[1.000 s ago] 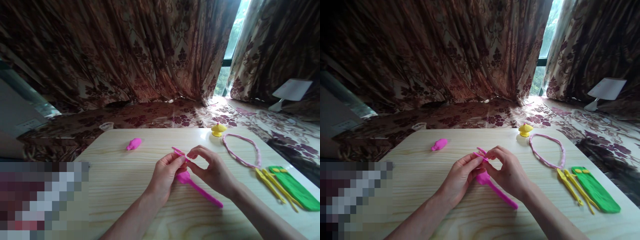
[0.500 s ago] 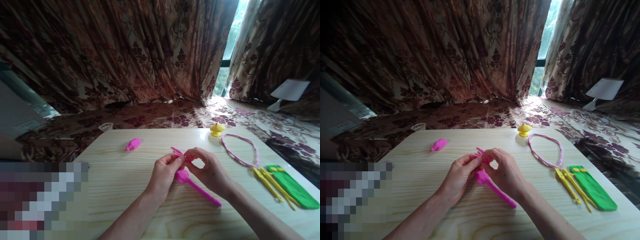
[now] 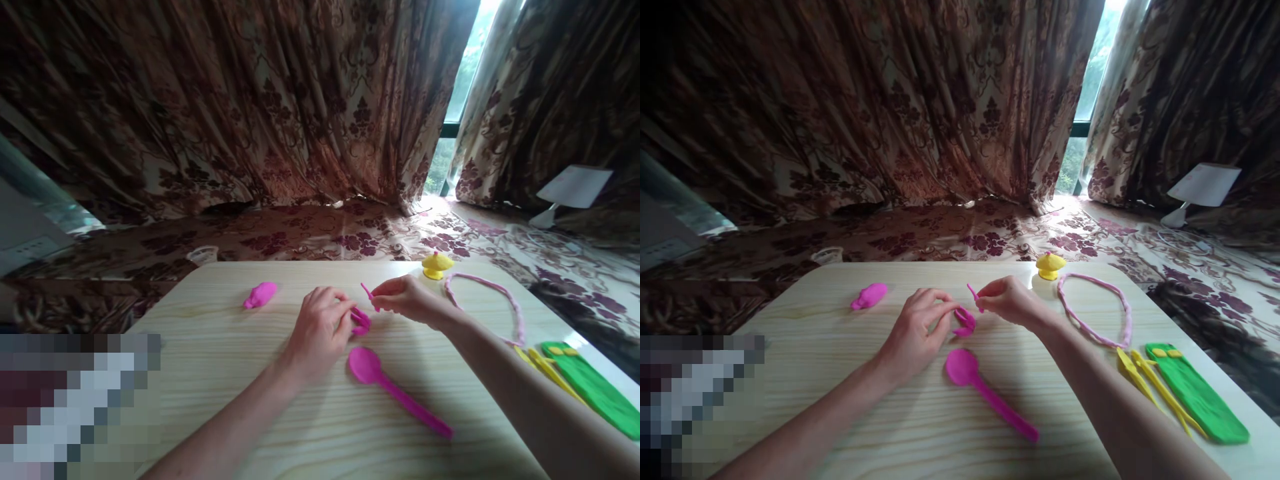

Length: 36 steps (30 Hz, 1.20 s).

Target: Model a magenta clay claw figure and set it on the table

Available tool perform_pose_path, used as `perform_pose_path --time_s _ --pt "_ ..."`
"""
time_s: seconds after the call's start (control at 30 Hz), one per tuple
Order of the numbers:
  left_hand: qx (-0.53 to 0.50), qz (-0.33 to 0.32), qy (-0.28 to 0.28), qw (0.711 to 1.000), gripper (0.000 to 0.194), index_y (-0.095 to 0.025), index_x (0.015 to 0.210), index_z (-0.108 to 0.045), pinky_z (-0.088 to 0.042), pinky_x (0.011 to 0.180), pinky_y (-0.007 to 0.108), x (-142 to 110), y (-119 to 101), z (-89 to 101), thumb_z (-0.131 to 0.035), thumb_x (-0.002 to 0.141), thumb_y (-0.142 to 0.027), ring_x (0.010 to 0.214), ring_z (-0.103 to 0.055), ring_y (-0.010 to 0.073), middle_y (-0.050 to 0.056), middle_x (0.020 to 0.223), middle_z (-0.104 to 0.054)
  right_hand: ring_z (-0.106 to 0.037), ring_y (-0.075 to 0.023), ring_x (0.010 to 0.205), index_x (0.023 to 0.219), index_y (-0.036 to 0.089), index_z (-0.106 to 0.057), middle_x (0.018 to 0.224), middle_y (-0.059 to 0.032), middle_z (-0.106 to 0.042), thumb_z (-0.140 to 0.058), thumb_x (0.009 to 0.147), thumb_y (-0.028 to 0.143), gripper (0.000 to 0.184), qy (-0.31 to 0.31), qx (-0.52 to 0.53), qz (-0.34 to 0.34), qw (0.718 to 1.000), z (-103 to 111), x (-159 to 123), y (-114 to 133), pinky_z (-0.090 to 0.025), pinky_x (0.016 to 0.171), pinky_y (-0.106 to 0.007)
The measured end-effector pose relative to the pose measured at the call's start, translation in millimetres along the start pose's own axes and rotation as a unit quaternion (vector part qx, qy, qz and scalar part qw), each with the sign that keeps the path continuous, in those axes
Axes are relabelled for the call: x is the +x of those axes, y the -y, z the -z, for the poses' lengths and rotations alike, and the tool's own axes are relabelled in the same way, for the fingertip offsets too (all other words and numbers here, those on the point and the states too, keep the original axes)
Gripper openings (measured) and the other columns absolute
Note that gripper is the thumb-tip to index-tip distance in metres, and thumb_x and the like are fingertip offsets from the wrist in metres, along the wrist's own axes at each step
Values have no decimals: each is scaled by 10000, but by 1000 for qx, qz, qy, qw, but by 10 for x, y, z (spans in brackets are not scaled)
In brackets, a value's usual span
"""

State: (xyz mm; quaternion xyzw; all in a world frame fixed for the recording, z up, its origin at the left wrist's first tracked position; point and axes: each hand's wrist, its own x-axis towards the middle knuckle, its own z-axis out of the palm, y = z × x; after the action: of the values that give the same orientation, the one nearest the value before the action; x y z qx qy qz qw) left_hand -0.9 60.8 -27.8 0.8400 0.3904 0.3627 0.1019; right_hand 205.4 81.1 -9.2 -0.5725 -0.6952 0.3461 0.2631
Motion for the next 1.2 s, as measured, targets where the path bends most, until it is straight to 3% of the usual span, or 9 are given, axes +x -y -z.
perform_pose_path --time_s 0.17,0.5,1.2 --pt "43 -41 43 997 284 -224 996 -656 -361 929 411 -73 -32 -47 -416 856 -164 1002 -472 217 65 983 -567 -416 -77 463 754 152 -726 567 9 -589 -552 696 294 232 18 -9 -4 1000 -98 46 -81 -268 410 -193" --pt "59 -59 112 990 288 -238 1051 -642 -182 1068 489 -53 -114 74 -432 854 -236 1119 -435 232 64 1064 -569 -417 -79 466 714 142 -707 527 25 -558 -538 683 274 217 6 -40 13 999 -153 46 -107 -278 423 -192" --pt "64 -51 119 989 298 -239 1069 -637 -118 1082 514 -89 -139 76 -443 843 -245 1173 -409 245 68 1073 -581 -422 -89 490 668 124 -708 520 14 -547 -536 697 269 226 -33 -87 35 995 -207 -11 -63 -285 456 -205"
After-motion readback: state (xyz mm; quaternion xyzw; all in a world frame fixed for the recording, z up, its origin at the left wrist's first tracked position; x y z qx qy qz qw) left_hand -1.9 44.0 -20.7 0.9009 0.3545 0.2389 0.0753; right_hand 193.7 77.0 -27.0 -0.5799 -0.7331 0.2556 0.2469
